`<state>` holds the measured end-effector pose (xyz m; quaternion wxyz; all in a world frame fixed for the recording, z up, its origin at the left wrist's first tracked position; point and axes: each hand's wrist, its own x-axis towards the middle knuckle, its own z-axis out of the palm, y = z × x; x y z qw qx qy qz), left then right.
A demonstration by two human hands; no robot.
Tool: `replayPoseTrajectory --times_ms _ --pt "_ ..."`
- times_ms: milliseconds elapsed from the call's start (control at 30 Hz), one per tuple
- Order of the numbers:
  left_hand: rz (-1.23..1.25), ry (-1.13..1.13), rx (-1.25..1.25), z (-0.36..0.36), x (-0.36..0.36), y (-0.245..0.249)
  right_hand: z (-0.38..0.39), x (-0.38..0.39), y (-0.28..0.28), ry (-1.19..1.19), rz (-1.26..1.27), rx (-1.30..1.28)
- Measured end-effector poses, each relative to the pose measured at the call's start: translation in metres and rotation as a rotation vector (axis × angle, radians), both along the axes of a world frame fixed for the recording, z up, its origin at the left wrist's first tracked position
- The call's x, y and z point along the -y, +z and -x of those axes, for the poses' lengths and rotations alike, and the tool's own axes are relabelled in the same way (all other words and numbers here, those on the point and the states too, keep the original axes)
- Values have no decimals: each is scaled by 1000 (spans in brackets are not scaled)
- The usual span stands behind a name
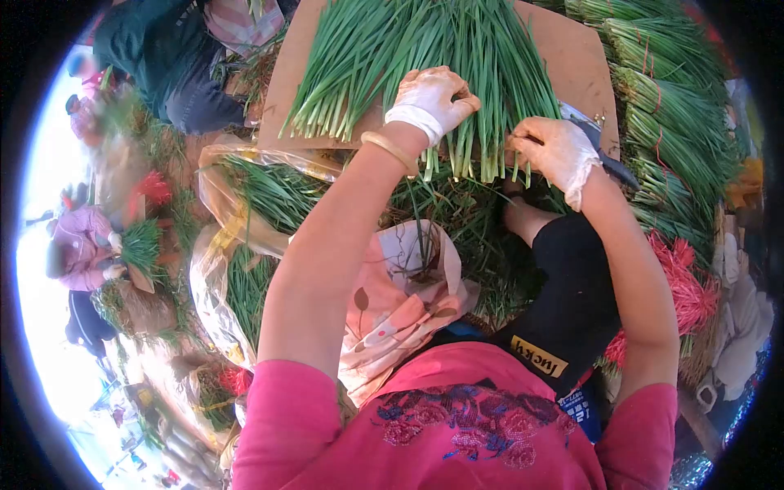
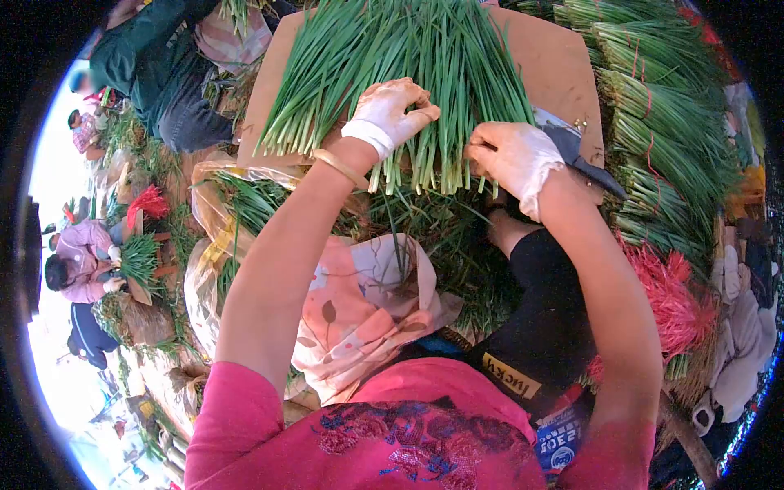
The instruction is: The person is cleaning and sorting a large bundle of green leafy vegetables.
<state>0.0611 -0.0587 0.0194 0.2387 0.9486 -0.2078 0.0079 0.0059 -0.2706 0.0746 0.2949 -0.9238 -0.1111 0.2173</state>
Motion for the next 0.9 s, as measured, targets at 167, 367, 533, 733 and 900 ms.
replayPoseTrajectory --times_ms 167,367,533,733,900 --pt "-83 137 -66 8 18 12 0 -30 -15 -9 226 138" --pt "43 203 -98 -3 5 -2 -22 16 -42 -237 -96 29" --pt "71 126 4 -2 2 -10 -10 17 -30 -234 -207 153" --pt "26 49 5 -2 -2 -13 8 -57 -29 201 374 285" --pt "-125 9 324 8 2 -7 -5 -39 -22 -193 -379 130"
